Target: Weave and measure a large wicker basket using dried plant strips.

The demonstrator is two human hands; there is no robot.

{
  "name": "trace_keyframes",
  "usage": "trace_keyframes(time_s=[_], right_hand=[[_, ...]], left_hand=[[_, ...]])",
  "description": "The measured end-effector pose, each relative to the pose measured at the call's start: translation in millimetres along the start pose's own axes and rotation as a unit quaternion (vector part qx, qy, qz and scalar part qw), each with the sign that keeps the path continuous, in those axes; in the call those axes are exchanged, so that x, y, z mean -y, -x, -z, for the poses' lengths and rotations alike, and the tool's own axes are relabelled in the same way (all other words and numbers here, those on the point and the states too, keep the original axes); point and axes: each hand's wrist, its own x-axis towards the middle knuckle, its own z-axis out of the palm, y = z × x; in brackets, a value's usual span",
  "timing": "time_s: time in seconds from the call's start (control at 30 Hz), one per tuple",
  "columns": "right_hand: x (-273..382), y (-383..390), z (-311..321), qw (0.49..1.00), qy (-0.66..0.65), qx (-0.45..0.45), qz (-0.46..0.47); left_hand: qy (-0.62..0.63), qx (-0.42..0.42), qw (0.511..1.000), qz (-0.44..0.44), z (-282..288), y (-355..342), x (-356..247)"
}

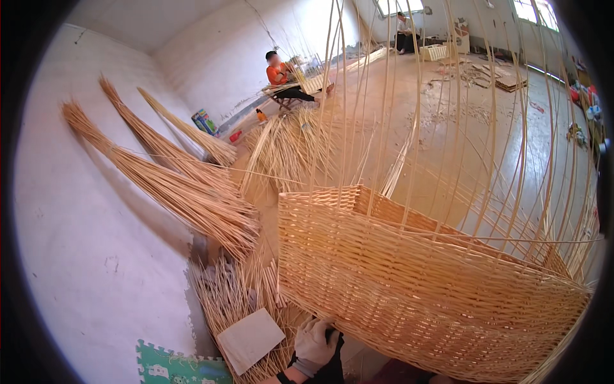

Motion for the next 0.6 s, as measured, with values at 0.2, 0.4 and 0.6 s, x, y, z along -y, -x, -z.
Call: trace_keyframes(time_s=[0.2, 0.4, 0.6], right_hand=[[1.3, -3.0, -0.3, 1.0, 0.003, 0.003, 0.002], [2.0, -5.3, -1.0, 1.0, 0.001, 0.008, 0.002], [1.6, -6.1, -1.0, 1.0, 0.004, 0.012, 0.006]], left_hand=[[0.003, -0.016, 1.0, -0.011, 0.6, -1.1, -1.5], [0.006, -0.007, 1.0, -0.001, 1.4, -1.5, -2.0], [0.015, -0.012, 1.0, -0.007, 1.6, -4.4, -2.8]])
